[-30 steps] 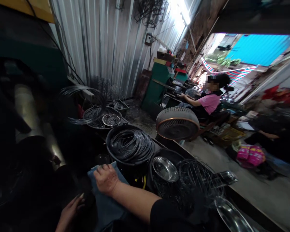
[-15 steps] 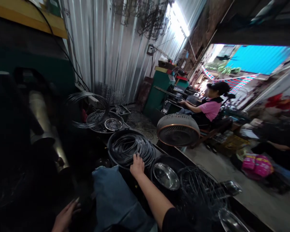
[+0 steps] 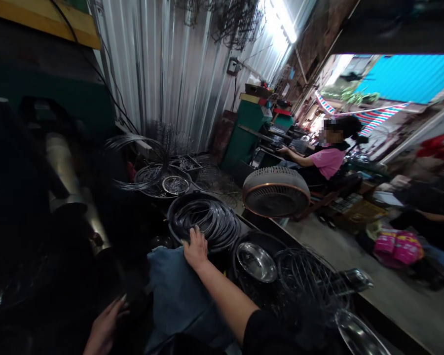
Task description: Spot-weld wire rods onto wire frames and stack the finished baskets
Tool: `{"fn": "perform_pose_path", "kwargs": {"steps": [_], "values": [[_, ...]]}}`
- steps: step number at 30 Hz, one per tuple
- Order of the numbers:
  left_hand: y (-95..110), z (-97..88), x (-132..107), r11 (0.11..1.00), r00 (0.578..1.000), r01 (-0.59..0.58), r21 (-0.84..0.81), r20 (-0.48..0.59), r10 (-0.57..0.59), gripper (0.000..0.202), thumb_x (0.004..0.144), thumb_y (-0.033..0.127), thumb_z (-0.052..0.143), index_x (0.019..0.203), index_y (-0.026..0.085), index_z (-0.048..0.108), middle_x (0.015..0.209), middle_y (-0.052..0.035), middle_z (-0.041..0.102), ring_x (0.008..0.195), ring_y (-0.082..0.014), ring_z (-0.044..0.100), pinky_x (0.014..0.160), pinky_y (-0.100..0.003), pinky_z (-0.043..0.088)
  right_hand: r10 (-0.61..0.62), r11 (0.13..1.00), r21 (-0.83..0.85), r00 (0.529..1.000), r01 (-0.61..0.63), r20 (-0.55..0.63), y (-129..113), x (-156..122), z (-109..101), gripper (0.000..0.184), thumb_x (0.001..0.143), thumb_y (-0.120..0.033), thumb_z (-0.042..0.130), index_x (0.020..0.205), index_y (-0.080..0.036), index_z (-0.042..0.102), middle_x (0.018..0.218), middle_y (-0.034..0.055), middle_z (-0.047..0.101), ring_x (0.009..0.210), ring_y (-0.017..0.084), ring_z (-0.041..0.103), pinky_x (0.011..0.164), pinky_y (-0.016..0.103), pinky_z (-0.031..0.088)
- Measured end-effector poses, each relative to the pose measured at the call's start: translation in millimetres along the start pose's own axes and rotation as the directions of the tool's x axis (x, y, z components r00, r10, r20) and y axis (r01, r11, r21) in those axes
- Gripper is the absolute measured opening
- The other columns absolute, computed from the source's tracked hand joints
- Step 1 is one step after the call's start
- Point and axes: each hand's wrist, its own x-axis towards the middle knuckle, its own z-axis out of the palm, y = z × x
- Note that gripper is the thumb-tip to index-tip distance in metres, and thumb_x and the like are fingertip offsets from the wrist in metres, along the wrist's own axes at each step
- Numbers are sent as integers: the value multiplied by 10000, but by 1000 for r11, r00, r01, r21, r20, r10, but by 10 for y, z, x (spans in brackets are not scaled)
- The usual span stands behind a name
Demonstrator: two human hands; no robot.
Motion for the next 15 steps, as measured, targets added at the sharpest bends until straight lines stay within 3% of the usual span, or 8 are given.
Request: {"fn": "perform_pose_path", "kwargs": {"steps": [8,15], "values": [[-48,68,129,1000,999,14,-1,47,-13,260,712,267,667,930,126,646,695,-53,689,578,-168,643,554,-245,467,-226,974,10,973,226,48,-261,-246,126,401,865,-337,580,1241,-197,587,1419,106,514,1209,293,512,990,438,401],[26,133,37,1000,999,-2,-2,32,2,240,701,263,656,897,126,633,653,-50,678,556,-164,627,515,-228,441,-267,963,-16,962,268,48,-252,-220,121,352,864,-297,577,1198,-190,603,1383,87,550,1179,260,521,967,414,417]]}}
